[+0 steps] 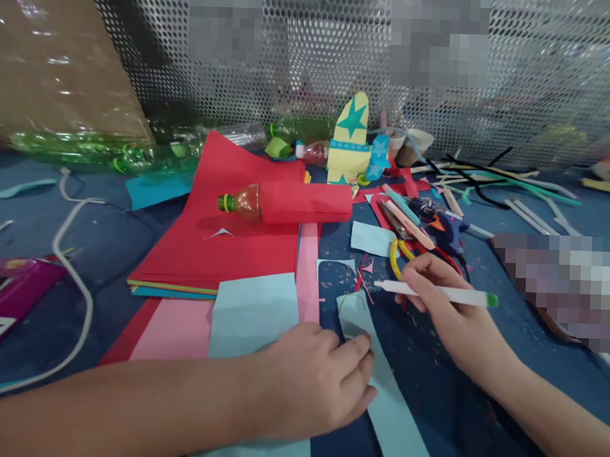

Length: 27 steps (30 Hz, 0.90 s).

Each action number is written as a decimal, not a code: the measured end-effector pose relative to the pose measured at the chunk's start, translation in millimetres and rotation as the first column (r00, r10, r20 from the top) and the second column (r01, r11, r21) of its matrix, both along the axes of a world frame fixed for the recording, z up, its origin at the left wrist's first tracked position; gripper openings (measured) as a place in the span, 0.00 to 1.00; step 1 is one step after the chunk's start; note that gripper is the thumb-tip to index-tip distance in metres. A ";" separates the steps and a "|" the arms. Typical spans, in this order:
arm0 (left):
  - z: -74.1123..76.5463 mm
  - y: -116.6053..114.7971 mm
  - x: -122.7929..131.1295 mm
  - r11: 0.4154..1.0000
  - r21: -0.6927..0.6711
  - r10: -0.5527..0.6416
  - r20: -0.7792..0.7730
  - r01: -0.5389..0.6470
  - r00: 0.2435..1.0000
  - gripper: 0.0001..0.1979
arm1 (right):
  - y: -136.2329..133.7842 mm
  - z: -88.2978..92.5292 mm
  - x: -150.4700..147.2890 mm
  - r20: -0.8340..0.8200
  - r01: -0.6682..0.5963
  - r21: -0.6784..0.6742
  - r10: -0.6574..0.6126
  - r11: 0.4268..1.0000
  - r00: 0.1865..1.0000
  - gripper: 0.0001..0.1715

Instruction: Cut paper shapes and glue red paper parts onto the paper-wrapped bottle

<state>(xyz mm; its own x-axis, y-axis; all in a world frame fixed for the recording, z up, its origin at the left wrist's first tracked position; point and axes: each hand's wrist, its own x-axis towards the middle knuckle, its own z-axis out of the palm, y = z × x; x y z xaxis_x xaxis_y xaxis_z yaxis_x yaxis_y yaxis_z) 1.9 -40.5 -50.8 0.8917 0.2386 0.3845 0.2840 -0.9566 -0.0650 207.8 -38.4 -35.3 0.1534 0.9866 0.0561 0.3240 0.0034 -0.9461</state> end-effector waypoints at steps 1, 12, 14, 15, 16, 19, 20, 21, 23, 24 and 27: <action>-0.2 0.0 0.0 1.000 0.001 0.015 -0.007 -0.015 1.000 0.16 | 0.0 0.2 -0.7 -0.025 0.000 0.004 0.000 1.000 1.000 0.15; 0.4 2.4 1.1 0.986 -0.145 0.072 -0.044 -0.078 0.996 0.17 | -8.2 5.1 9.4 0.276 -0.178 -0.009 0.174 0.984 0.945 0.13; 0.5 2.9 0.9 0.983 -0.156 0.091 -0.030 -0.094 0.995 0.16 | -7.1 8.4 12.3 0.383 -0.243 -0.010 0.229 0.970 0.895 0.09; 0.3 3.5 1.0 0.984 -0.149 0.096 -0.030 -0.099 0.995 0.16 | -6.4 10.4 13.6 0.416 -0.293 -0.032 0.280 0.955 0.865 0.07; -0.1 4.3 1.0 0.986 -0.135 0.098 -0.031 -0.101 0.995 0.15 | -5.9 12.7 15.0 0.436 -0.351 -0.067 0.344 0.934 0.832 0.06; -2.8 7.7 1.3 0.995 -0.064 0.075 -0.006 -0.075 0.997 0.14 | -6.8 21.1 19.6 0.434 -0.506 -0.184 0.531 0.843 0.728 0.08; -4.1 9.0 1.3 0.997 -0.043 0.063 0.012 -0.063 0.998 0.14 | -8.1 24.2 21.5 0.424 -0.539 -0.208 0.572 0.816 0.702 0.09; -5.5 10.0 1.1 0.998 -0.030 0.054 0.028 -0.053 0.998 0.14 | -9.8 27.4 23.5 0.414 -0.562 -0.219 0.597 0.798 0.687 0.12; -8.4 11.7 0.5 0.999 -0.016 0.037 0.055 -0.037 0.998 0.13 | -13.7 32.9 27.3 0.397 -0.593 -0.213 0.623 0.776 0.674 0.20; -9.8 12.3 0.1 0.999 -0.013 0.038 0.060 -0.037 0.997 0.12 | -15.5 34.9 28.9 0.401 -0.609 -0.205 0.634 0.766 0.661 0.24; -11.7 13.5 -0.5 0.999 -0.030 0.046 0.028 -0.045 0.999 0.11 | -18.4 37.1 31.8 0.474 -0.653 -0.166 0.641 0.739 0.604 0.23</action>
<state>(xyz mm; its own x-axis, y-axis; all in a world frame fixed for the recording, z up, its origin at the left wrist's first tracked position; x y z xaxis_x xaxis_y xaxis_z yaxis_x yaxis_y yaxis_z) 1.4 -27.0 -62.5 0.8681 0.2907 0.4023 0.3290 -0.9439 -0.0278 239.6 -56.9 1.8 -0.5776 0.8152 -0.0428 0.6254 0.4082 -0.6650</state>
